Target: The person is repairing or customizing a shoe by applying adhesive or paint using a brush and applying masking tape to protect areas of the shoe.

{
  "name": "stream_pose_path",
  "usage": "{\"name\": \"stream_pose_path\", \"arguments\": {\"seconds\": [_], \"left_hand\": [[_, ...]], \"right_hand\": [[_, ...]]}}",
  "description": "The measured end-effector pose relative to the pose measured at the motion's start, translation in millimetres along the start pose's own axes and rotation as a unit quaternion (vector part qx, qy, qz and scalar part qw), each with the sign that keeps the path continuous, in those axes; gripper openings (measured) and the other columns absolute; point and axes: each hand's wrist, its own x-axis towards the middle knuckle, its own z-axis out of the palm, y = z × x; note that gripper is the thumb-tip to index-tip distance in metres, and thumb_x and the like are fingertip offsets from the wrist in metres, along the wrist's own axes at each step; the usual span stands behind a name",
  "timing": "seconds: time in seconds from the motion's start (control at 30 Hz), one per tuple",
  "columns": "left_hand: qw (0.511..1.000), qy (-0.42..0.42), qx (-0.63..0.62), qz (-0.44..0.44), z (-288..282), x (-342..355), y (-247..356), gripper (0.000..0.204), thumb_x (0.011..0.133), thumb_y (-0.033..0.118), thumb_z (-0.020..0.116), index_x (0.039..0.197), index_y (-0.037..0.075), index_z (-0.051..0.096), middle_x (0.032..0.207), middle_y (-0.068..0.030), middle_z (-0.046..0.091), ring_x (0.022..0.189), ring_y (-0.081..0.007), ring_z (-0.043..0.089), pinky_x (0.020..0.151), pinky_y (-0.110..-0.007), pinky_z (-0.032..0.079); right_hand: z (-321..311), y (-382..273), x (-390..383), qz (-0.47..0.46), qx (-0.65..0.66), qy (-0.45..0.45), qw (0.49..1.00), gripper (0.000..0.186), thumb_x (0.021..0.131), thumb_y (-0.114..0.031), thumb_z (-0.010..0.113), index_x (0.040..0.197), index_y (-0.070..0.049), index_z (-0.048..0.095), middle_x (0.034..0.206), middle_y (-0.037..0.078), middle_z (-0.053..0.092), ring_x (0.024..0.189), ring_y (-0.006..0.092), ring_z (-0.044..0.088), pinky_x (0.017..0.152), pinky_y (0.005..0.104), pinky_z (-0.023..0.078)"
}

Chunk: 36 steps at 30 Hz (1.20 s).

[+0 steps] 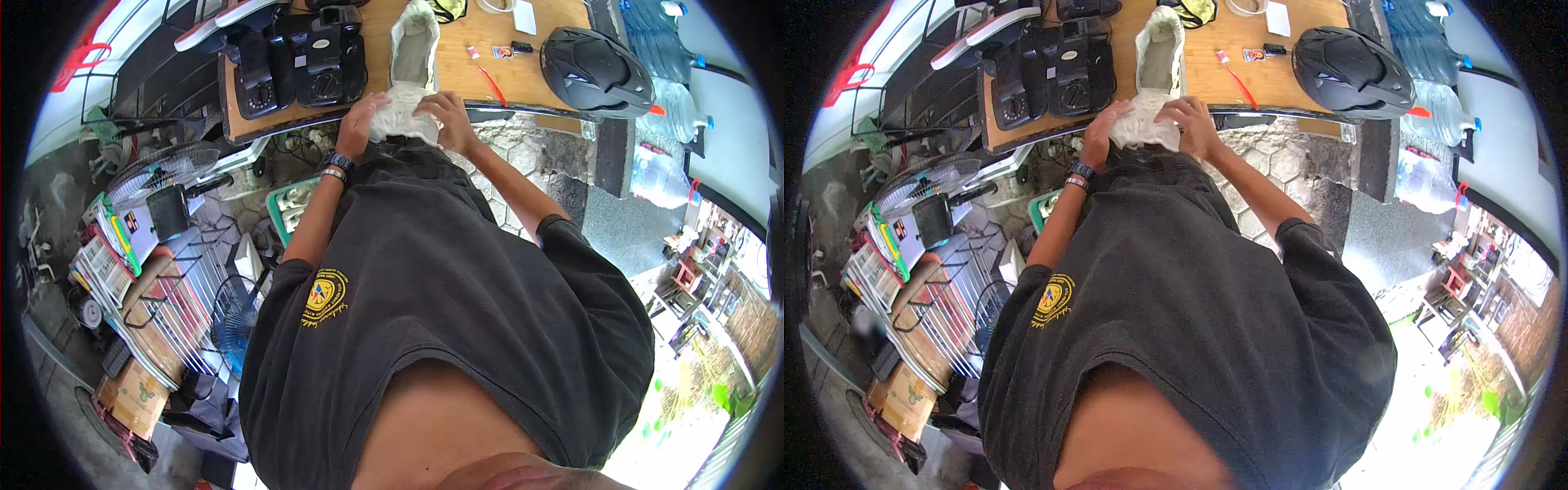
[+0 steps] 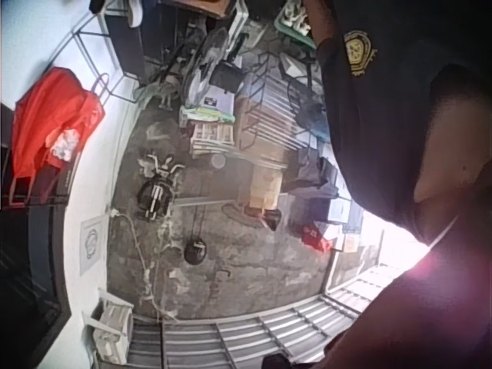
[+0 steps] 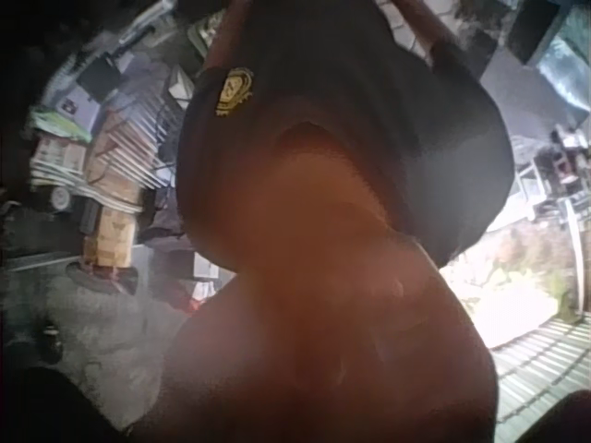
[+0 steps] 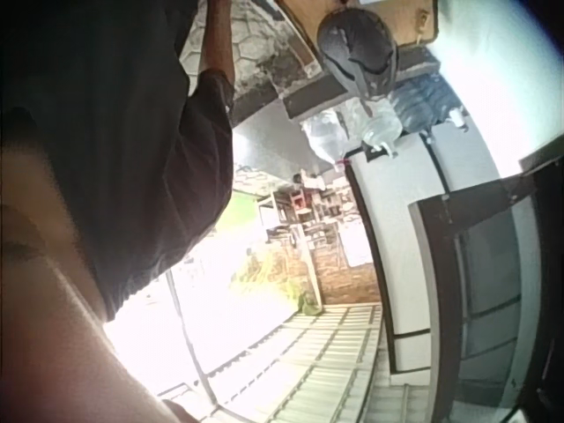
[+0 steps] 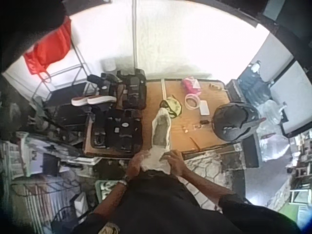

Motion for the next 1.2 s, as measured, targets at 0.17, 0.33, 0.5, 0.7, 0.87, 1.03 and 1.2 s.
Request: {"name": "stream_pose_path", "arguments": {"seconds": [0.17, 0.33, 0.5, 0.7, 0.87, 1.03, 1.2], "left_hand": [[0.988, 0.021, -0.136, -0.065, 2, 33, 19, 0.045, 0.112, 0.030, 0.043, 0.135, -0.004, 0.063, 0.133, -0.0145, 0.066, 0.127, -0.0222, 0.060, 0.112, -0.037, 0.043], [0.993, 0.071, -0.062, -0.065, 6, 81, 11, 0.067, 0.090, 0.032, 0.083, 0.143, 0.003, 0.055, 0.127, -0.0189, 0.070, 0.115, -0.0263, 0.070, 0.098, -0.037, 0.055], [0.992, 0.068, 0.054, -0.091, -1, 112, -12, 0.058, 0.090, 0.025, 0.083, 0.138, 0.003, 0.061, 0.125, -0.0157, 0.071, 0.110, -0.0255, 0.071, 0.094, -0.039, 0.059], [0.983, 0.095, 0.021, -0.158, -1, 123, -19, 0.051, 0.093, 0.034, 0.079, 0.132, 0.003, 0.067, 0.115, -0.0127, 0.075, 0.102, -0.0217, 0.073, 0.088, -0.036, 0.060], [0.988, 0.066, 0.084, -0.114, -11, 151, -31, 0.064, 0.095, 0.049, 0.076, 0.139, 0.004, 0.064, 0.121, -0.0146, 0.073, 0.110, -0.0242, 0.071, 0.094, -0.038, 0.058], [0.995, -0.020, 0.101, 0.009, -19, 194, -35, 0.067, 0.098, 0.051, 0.071, 0.145, 0.005, 0.061, 0.141, -0.0196, 0.065, 0.130, -0.0261, 0.062, 0.107, -0.039, 0.050], [0.971, -0.175, 0.142, -0.081, -34, 218, -22, 0.053, 0.101, 0.042, 0.070, 0.136, 0.003, 0.065, 0.128, -0.0137, 0.071, 0.119, -0.0210, 0.067, 0.102, -0.037, 0.052]], "right_hand": [[-15, 2, 40, 0.158, 0.133, 0.061, 0.977, 0.033, 0.085, -0.020, 0.082, 0.115, -0.007, 0.073, 0.109, 0.011, 0.074, 0.104, 0.0297, 0.065, 0.093, 0.0415, 0.051], [-21, 27, 79, 0.248, 0.274, 0.103, 0.924, 0.041, 0.094, -0.031, 0.079, 0.124, -0.003, 0.072, 0.106, 0.014, 0.078, 0.096, 0.0190, 0.073, 0.085, 0.0337, 0.056], [-30, 64, 103, 0.299, 0.221, 0.057, 0.927, 0.046, 0.094, -0.037, 0.079, 0.121, 0.001, 0.073, 0.103, 0.007, 0.076, 0.091, 0.0160, 0.068, 0.085, 0.0340, 0.054], [-32, 71, 115, 0.257, 0.099, 0.117, 0.954, 0.044, 0.092, -0.032, 0.082, 0.121, 0.000, 0.073, 0.099, 0.006, 0.076, 0.086, 0.0167, 0.068, 0.078, 0.0331, 0.054], [-47, 61, 122, 0.290, 0.240, 0.079, 0.923, 0.055, 0.084, -0.036, 0.086, 0.123, 0.001, 0.072, 0.104, 0.012, 0.078, 0.097, 0.0209, 0.073, 0.087, 0.0361, 0.056], [-52, 53, 134, 0.339, 0.265, 0.059, 0.901, 0.064, 0.080, -0.038, 0.090, 0.129, -0.002, 0.068, 0.120, 0.013, 0.073, 0.107, 0.0215, 0.069, 0.089, 0.0370, 0.055], [-49, 35, 137, 0.082, -0.105, 0.228, 0.964, 0.062, 0.075, -0.043, 0.092, 0.128, -0.018, 0.071, 0.137, 0.013, 0.059, 0.122, 0.0331, 0.057, 0.101, 0.0438, 0.049]]}}
